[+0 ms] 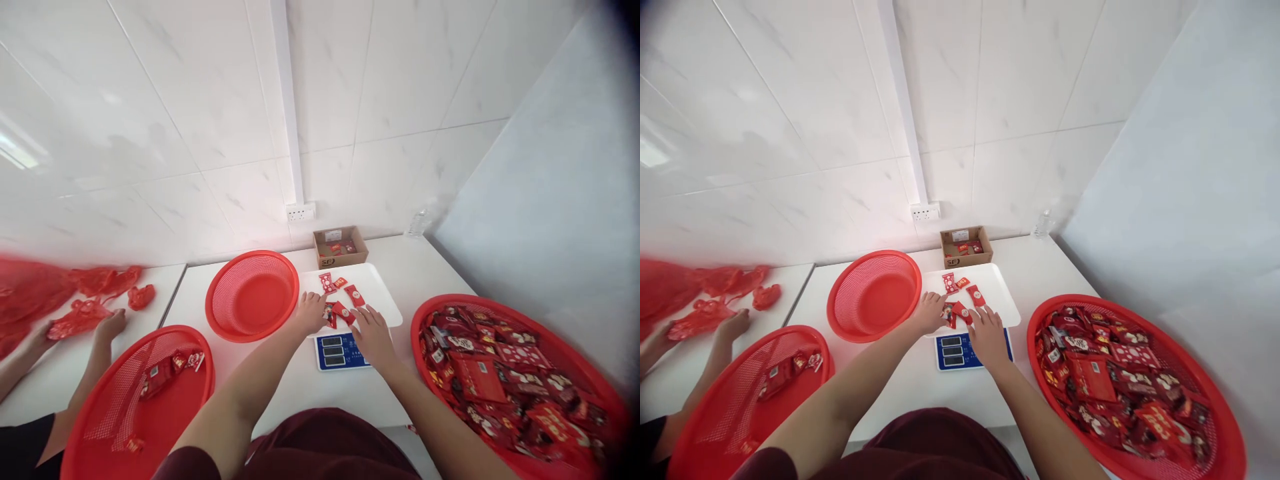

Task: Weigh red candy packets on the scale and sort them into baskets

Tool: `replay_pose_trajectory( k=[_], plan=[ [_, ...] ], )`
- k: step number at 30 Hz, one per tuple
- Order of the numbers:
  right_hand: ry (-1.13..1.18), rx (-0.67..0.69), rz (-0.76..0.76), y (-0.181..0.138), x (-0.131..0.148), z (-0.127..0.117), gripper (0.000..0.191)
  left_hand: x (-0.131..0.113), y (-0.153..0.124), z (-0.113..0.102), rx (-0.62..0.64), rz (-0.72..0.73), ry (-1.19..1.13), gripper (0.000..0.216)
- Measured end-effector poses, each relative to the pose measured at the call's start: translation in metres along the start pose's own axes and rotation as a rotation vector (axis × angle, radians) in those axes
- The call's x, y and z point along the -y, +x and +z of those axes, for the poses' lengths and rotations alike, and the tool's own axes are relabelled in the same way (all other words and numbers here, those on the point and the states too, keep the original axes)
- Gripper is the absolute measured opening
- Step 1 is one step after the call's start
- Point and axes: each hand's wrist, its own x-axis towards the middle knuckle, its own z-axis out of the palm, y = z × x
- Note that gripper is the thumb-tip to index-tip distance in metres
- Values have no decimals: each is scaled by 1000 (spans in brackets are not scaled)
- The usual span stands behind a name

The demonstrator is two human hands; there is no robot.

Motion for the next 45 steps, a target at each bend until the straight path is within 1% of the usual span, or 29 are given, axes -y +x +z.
replay_pose_trajectory(
  k=[5,8,10,12,15,17,18,20,22,23,25,27,28,29,31,33,34,36,39,42,44,45],
  plan=[
    [-39,60,-55,26,9,7,37,1,-2,4,-8,-10,-13,47],
    [-57,120,-45,34,10,8,36,2,-4,6,-19,-32,-41,43],
    [-55,144,-12,37,11,8,36,8,-8,1,-38,-72,-58,41],
    [-18,175,34,38,10,9,38,21,-16,-9,-118,-183,-138,43],
    [134,198,126,41,7,13,39,47,-33,-27,-342,-422,-315,52],
    [289,175,199,46,4,18,35,63,-47,-32,-453,-528,-330,62],
    [373,168,237,49,4,21,33,69,-54,-32,-467,-545,-309,66],
    [535,175,316,58,6,25,32,74,-66,-24,-421,-535,-270,71],
    [689,195,378,68,16,25,31,73,-75,-12,-314,-502,-266,71],
    [769,203,385,74,24,23,32,71,-78,-5,-259,-494,-266,72],
    [928,234,328,85,44,18,38,66,-82,5,-160,-498,-256,71],
    [1010,264,192,96,62,12,46,62,-84,10,-77,-492,-234,63],
    [983,260,113,101,69,10,49,62,-85,10,-47,-481,-224,58],
    [899,241,43,107,74,8,50,62,-87,10,-24,-464,-219,53],
    [585,193,-28,117,75,9,49,63,-89,7,6,-429,-227,50],
    [233,198,-11,124,67,12,47,66,-91,5,23,-412,-242,49],
    [98,222,7,126,61,15,46,68,-92,3,29,-411,-249,49],
    [-59,276,17,127,50,20,44,70,-93,1,38,-419,-255,48],
    [-129,280,-21,123,39,24,40,72,-94,-2,46,-431,-268,47],
    [-131,239,-14,118,41,23,41,74,-94,-4,37,-430,-302,47],
    [-29,205,-12,118,54,19,40,74,-94,-5,34,-429,-311,46],
    [81,193,-35,120,63,17,39,74,-94,-5,38,-431,-307,47]
  ],
)
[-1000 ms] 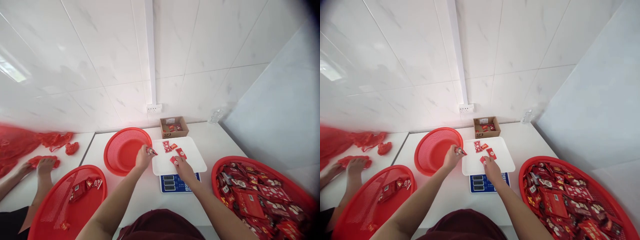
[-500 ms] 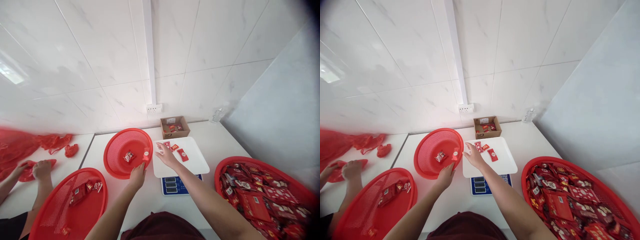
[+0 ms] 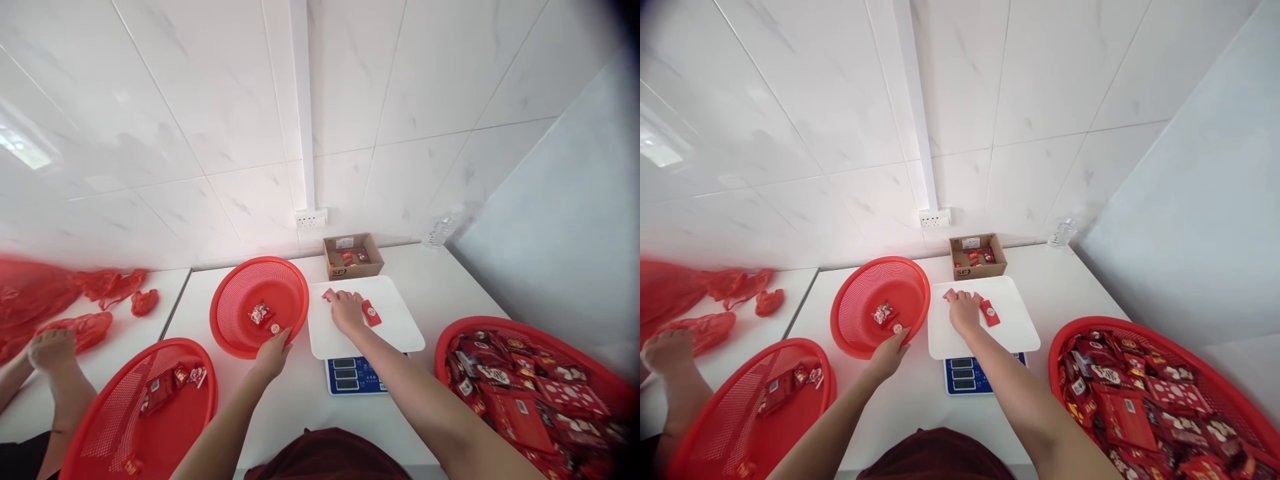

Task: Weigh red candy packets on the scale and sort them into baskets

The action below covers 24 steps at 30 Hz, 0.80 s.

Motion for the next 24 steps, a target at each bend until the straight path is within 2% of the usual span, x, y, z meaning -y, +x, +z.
replay_pose_trajectory(
  k=[3,5,7,9,11,13,15,18,20,24],
  plan=[
    [419,1,-165,10,27,-6,39,0,1,0,3,-8,10,48],
    [538,-2,-207,18,34,-9,47,0,2,0,5,-13,1,48],
    [425,-28,-103,22,23,-9,50,0,2,0,2,-15,-9,47],
    [177,-51,84,17,-2,-5,46,0,2,0,-2,-14,-14,47],
    [-28,-73,192,5,-32,1,44,0,1,1,-5,-13,-10,47],
    [-137,-122,231,-10,-58,7,41,0,1,1,-5,-12,1,47],
    [-182,-146,209,-22,-75,11,39,0,1,2,-1,-13,11,47],
    [-152,-95,181,-30,-86,10,39,2,2,3,-3,0,25,47],
    [-59,-59,228,-28,-86,7,38,3,2,4,-8,1,36,48],
    [371,-30,388,-13,-67,0,35,3,3,7,-7,-22,75,49]
  ],
)
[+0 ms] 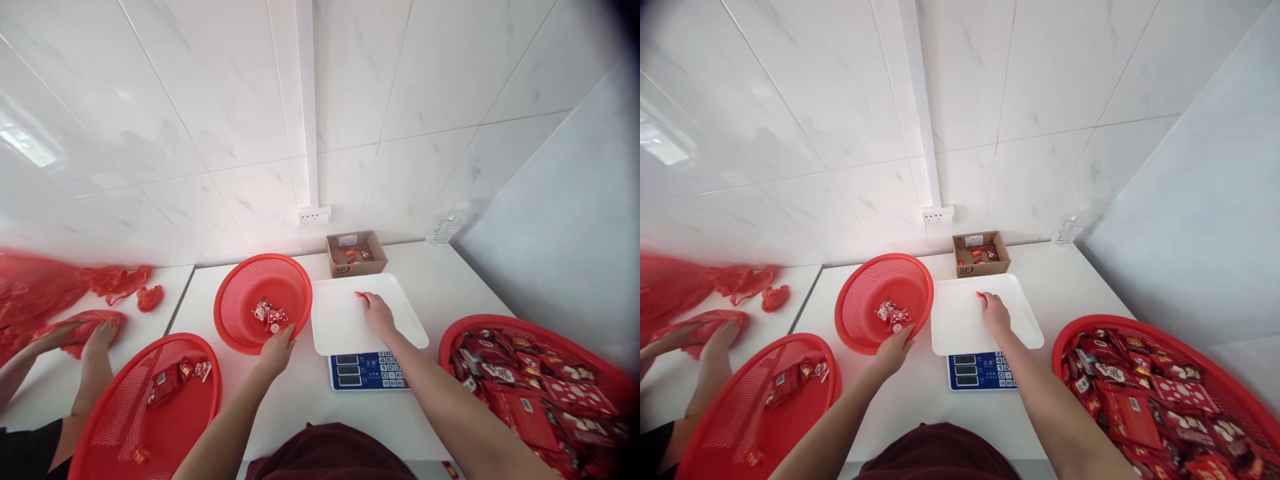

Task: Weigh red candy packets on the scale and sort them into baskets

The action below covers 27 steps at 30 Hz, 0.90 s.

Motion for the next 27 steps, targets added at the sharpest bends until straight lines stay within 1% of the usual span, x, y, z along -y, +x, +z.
replay_pose_trajectory(
  k=[2,5,7,8,9,10,11,13,15,18,19,20,21,22,23,24,25,27],
  plan=[
    [138,81,20,-1,27,8,36,-1,0,2,-2,8,21,49],
    [282,173,-40,-9,81,20,44,-2,0,2,-1,27,41,49],
    [620,366,-174,-16,114,24,50,0,0,1,5,41,56,49],
    [741,413,-220,-19,126,23,52,2,2,-1,8,49,63,50],
    [805,427,-253,-22,134,20,55,4,3,-3,8,53,71,50],
    [802,407,-294,-25,136,16,59,8,5,-5,3,56,81,50],
    [772,374,-325,-28,132,11,64,12,8,-7,-6,60,98,49],
    [660,277,-348,-37,109,-4,66,20,13,-11,-56,60,143,48],
    [547,138,-304,-48,67,-24,62,29,17,-14,-153,36,196,46],
    [323,-180,-181,-69,-17,-61,53,35,19,-11,-327,20,225,47],
    [222,-285,-132,-78,-47,-73,51,35,18,-8,-387,40,214,49],
    [109,-348,-69,-87,-76,-84,50,33,16,-4,-445,75,195,50],
    [11,-369,-5,-99,-104,-94,50,29,14,1,-498,120,173,50],
    [-87,-345,59,-111,-130,-101,50,25,11,6,-541,167,150,50],
    [-188,-296,116,-124,-153,-106,50,19,9,13,-568,210,127,50],
    [-283,-222,143,-137,-172,-108,47,12,6,19,-577,249,105,49],
    [-372,-145,117,-149,-187,-109,44,5,2,26,-572,279,84,49],
    [-483,-79,99,-170,-203,-105,42,-10,-5,38,-536,319,52,48]
  ],
)
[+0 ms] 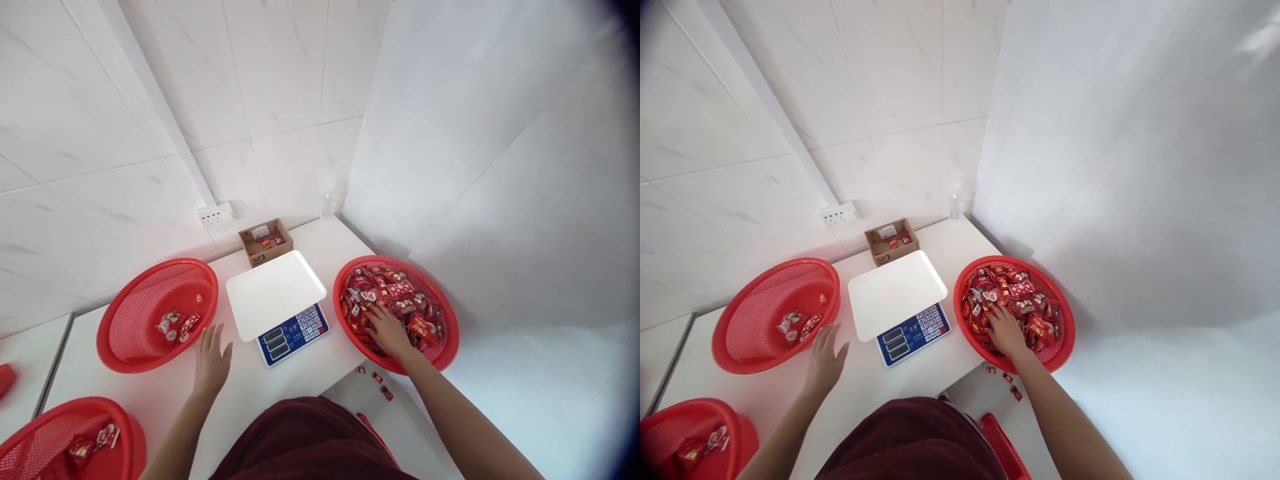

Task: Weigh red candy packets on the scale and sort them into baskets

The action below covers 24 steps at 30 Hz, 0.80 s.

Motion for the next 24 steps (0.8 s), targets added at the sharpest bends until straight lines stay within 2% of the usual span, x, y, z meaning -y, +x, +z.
replay_pose_trajectory(
  k=[2,5,9,12,14,20,24],
  plan=[
    [-44,17,27,-11,0,4,39,-16,-7,5,38,21,-30,46],
    [21,1,84,-10,15,3,35,-33,-19,9,90,51,-57,44],
    [213,19,76,11,40,4,52,-45,-31,10,144,52,-89,43],
    [183,139,189,28,53,10,66,-49,-37,11,159,31,-126,41],
    [134,192,253,35,56,15,68,-51,-40,10,160,20,-147,40],
    [44,77,210,42,53,22,67,-50,-46,7,194,12,-168,40],
    [158,58,142,40,45,19,63,-49,-45,3,231,-3,-180,40]
  ],
)
